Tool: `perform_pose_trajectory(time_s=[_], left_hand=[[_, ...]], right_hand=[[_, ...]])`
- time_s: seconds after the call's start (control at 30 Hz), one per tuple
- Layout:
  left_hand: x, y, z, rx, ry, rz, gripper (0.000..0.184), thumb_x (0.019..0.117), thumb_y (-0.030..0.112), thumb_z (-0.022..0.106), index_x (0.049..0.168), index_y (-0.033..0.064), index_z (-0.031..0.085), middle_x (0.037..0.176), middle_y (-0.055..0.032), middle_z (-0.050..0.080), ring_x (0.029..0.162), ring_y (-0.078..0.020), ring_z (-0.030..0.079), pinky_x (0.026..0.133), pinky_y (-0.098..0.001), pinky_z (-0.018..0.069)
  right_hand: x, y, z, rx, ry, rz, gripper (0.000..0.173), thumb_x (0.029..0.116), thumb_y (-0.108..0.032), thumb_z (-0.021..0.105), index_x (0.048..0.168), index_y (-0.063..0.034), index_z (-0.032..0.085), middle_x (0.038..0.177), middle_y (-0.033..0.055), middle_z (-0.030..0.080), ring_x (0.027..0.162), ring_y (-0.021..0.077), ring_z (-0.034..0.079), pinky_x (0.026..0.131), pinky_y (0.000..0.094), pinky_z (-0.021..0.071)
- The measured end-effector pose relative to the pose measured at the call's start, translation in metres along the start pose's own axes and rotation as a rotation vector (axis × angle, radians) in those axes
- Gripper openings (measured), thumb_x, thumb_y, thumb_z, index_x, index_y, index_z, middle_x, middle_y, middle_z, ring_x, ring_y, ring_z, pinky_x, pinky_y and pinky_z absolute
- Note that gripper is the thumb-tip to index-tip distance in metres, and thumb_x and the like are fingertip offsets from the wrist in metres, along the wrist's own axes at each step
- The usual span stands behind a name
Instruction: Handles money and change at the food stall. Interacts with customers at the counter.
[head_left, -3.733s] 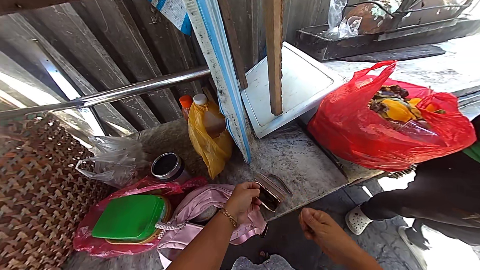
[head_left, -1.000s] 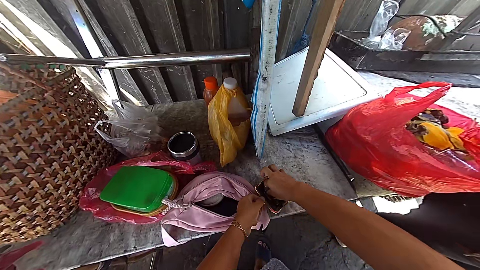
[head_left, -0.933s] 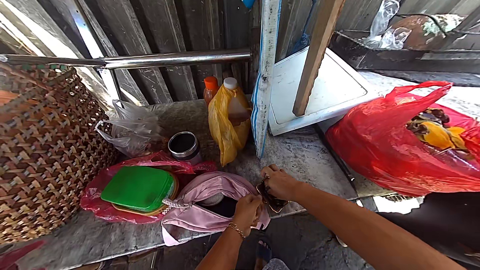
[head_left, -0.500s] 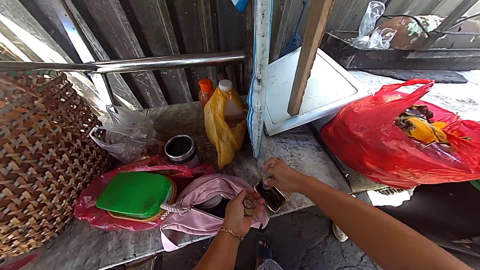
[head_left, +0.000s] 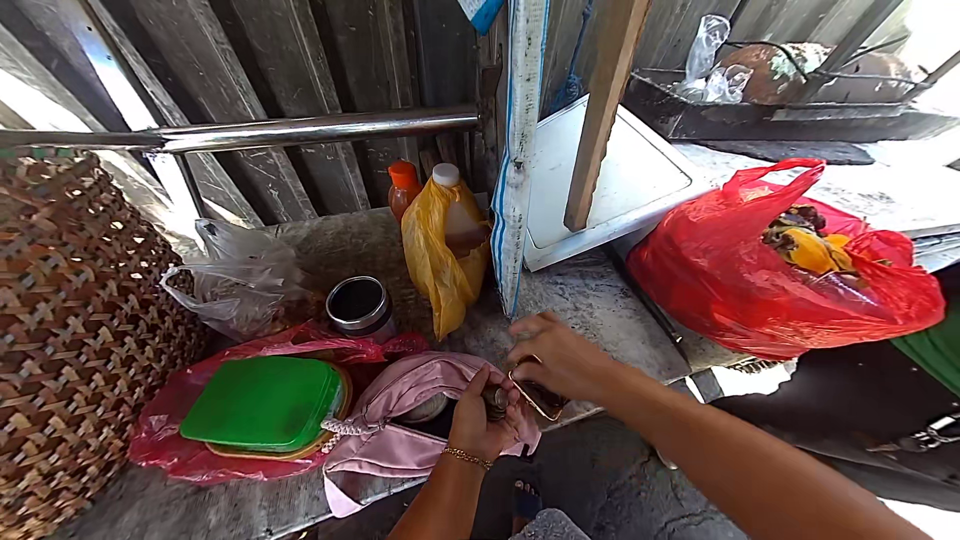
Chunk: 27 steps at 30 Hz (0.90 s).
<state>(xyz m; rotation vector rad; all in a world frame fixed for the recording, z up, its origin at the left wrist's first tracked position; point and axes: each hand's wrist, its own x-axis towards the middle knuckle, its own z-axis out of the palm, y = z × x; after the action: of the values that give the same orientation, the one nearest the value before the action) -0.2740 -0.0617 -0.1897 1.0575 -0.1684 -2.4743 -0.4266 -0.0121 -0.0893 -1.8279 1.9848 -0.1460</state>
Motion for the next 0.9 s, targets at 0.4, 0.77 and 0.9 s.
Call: perform_pose_trajectory(time_s=[0.4, 0.77, 0.9], left_hand=[[-0.038, 0.029, -0.049, 0.107, 0.091, -0.04, 0.049, 0.1099, 0.041, 0.022, 0.077, 0.0145, 0.046, 0.054, -0.0018, 0.049, 0.04, -0.0151, 0.049, 0.039, -0.0276, 0.0431], [-0.052, 0.012, -0.057, 0.169, 0.021, -0.22, 0.034, 0.1065, 0.014, 0.032, 0.112, 0.0003, 0.063, 0.077, -0.0119, 0.064, 0.062, -0.0219, 0.065, 0.059, -0.034, 0.0587], [-0.049, 0.006, -0.059, 0.209, -0.058, -0.289, 0.034, 0.1061, 0.018, 0.032, 0.11, 0.005, 0.062, 0.067, -0.0065, 0.059, 0.053, -0.0168, 0.059, 0.05, -0.0294, 0.0533]], right_hand=[[0.018, 0.037, 0.072, -0.328, -0.267, 0.153, 0.032, 0.0978, -0.006, 0.057, 0.127, -0.0005, 0.067, 0.169, 0.0108, 0.025, 0.154, 0.0452, 0.018, 0.115, 0.0765, 0.0178], [0.016, 0.046, 0.076, -0.316, -0.228, 0.143, 0.037, 0.0952, -0.01, 0.063, 0.131, -0.0046, 0.066, 0.167, 0.0133, 0.027, 0.154, 0.0451, 0.017, 0.116, 0.0759, 0.016], [0.016, 0.048, 0.074, -0.35, -0.287, 0.144, 0.039, 0.1017, -0.019, 0.059, 0.14, -0.0114, 0.062, 0.171, 0.0083, 0.02, 0.156, 0.0448, 0.013, 0.115, 0.0779, 0.0141]])
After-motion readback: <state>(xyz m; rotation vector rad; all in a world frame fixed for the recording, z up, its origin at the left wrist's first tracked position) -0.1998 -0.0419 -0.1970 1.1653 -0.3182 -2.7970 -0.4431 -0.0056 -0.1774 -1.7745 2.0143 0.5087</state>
